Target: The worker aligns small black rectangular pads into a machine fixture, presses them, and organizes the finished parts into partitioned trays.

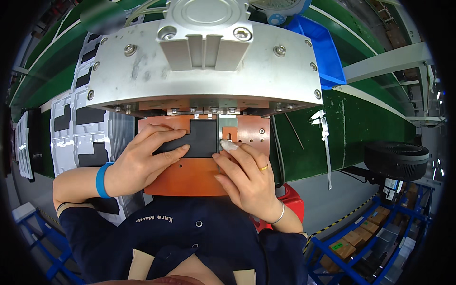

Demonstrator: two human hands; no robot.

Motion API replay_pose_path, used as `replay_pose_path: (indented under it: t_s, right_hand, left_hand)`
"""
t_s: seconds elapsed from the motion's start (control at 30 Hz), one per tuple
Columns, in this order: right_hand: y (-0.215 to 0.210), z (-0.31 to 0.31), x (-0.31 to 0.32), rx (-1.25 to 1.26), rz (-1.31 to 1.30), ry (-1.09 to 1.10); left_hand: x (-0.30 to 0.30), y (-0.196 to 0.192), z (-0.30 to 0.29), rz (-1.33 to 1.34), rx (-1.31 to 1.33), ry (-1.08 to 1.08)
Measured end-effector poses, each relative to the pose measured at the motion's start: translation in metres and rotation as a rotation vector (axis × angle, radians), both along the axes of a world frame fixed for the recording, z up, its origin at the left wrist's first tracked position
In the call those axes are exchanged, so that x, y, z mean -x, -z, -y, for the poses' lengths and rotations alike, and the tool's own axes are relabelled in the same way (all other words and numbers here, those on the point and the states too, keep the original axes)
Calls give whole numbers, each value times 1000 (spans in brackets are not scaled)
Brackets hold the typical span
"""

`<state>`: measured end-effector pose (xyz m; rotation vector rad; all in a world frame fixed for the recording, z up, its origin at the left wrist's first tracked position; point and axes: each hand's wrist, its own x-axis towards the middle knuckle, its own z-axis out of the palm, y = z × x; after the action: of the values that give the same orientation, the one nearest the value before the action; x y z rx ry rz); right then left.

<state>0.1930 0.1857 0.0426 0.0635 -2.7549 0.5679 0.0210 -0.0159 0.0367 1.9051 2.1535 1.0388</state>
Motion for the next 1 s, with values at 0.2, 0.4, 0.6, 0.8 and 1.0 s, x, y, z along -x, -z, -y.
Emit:
replay_pose_path:
  t_s: [0.2, 0.4, 0.6, 0.8, 1.0]
  right_hand:
    - [-3, 4, -1, -36, 40, -11]
    - [-7, 5, -4, -20, 66, -30]
    - [-10, 5, -9, -49, 96, -56]
    - [-15, 5, -11, -112, 137, -78]
    - [-15, 4, -22, -93, 54, -60]
  left_hand:
    - [1, -3, 2, 55, 41, -23]
    - [-1, -5, 3, 62, 52, -29]
    - [-4, -7, 5, -12, 66, -18]
    - [-6, -10, 4, -26, 82, -16]
    - [-7, -12, 8, -39, 99, -3]
